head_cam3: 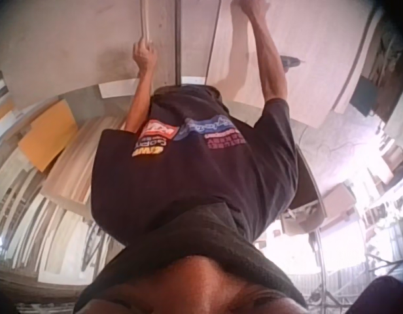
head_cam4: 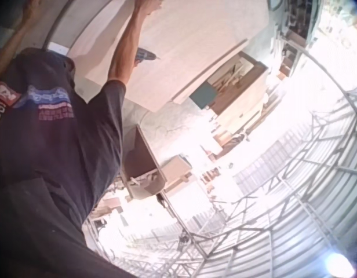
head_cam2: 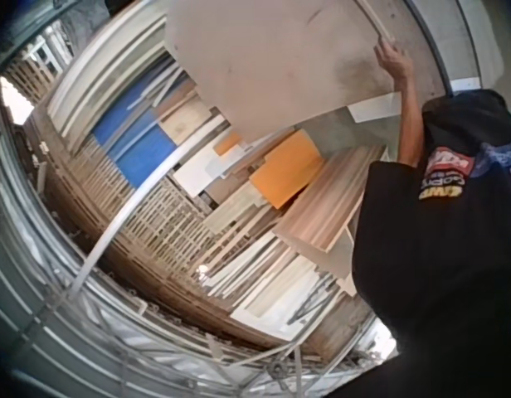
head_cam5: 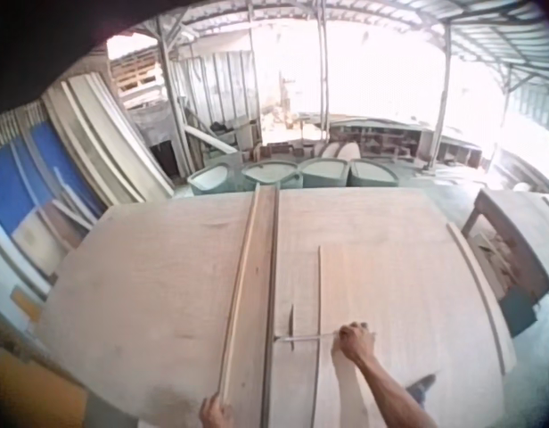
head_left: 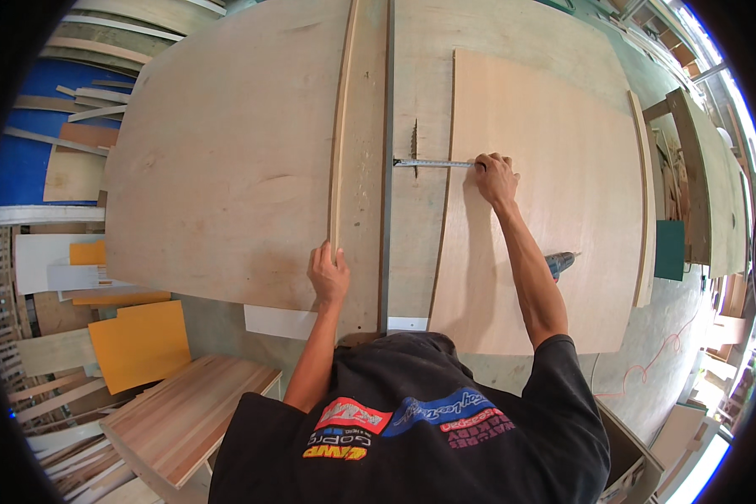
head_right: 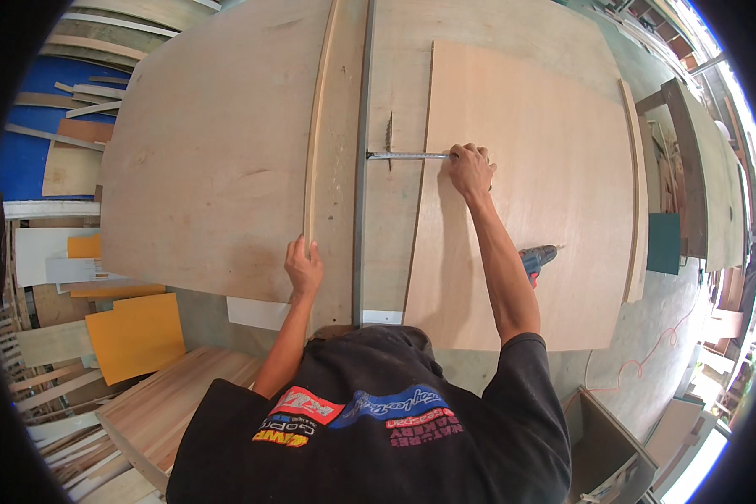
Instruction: The person measures a wooden board with a tape measure, drills holes into a panel using a power drill, wipes a surface with a cloth, and attaches a curved wooden panel to a cabinet frame using a nail gun.
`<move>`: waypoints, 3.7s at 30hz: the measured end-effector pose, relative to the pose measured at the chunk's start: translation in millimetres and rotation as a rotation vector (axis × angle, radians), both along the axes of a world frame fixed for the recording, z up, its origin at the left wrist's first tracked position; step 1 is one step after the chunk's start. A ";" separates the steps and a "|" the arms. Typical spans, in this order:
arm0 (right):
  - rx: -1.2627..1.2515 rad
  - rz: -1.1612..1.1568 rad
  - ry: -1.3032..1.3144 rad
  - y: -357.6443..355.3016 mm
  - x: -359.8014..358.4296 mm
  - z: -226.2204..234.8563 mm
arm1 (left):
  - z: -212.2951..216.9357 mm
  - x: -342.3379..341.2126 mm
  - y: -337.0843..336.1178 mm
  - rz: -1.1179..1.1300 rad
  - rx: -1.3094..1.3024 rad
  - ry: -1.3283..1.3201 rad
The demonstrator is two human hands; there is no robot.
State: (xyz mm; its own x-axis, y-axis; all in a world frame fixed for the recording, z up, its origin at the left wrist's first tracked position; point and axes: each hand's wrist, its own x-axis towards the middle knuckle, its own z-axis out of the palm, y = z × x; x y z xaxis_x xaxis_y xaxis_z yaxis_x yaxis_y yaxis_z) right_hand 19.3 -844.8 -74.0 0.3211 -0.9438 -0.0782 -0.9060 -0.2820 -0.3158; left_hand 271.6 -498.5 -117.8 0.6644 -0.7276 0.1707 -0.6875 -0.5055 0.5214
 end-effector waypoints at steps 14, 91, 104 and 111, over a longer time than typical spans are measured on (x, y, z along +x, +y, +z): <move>-0.087 -0.080 -0.026 13.0 7.9 -8.9 | 0.6 -6.4 -2.9 0.023 0.049 -0.148; -0.193 -0.001 -0.049 4.5 -6.1 -21.1 | 0.0 -2.2 -10.8 -0.069 0.002 0.036; -0.215 0.004 -0.041 4.3 -6.4 -23.9 | -4.2 -0.3 -10.2 -0.053 -0.007 0.040; -0.224 0.009 -0.033 4.6 -6.3 -24.4 | -0.1 -1.1 -11.5 -0.056 -0.006 0.044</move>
State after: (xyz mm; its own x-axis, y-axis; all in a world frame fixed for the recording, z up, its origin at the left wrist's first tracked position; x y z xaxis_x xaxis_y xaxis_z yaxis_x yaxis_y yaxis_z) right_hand 13.0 -840.2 -98.4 0.3282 -0.9337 0.1433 -0.8934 -0.3561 -0.2739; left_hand 270.5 -510.0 -117.9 0.6297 -0.7629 0.1464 -0.6909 -0.4638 0.5546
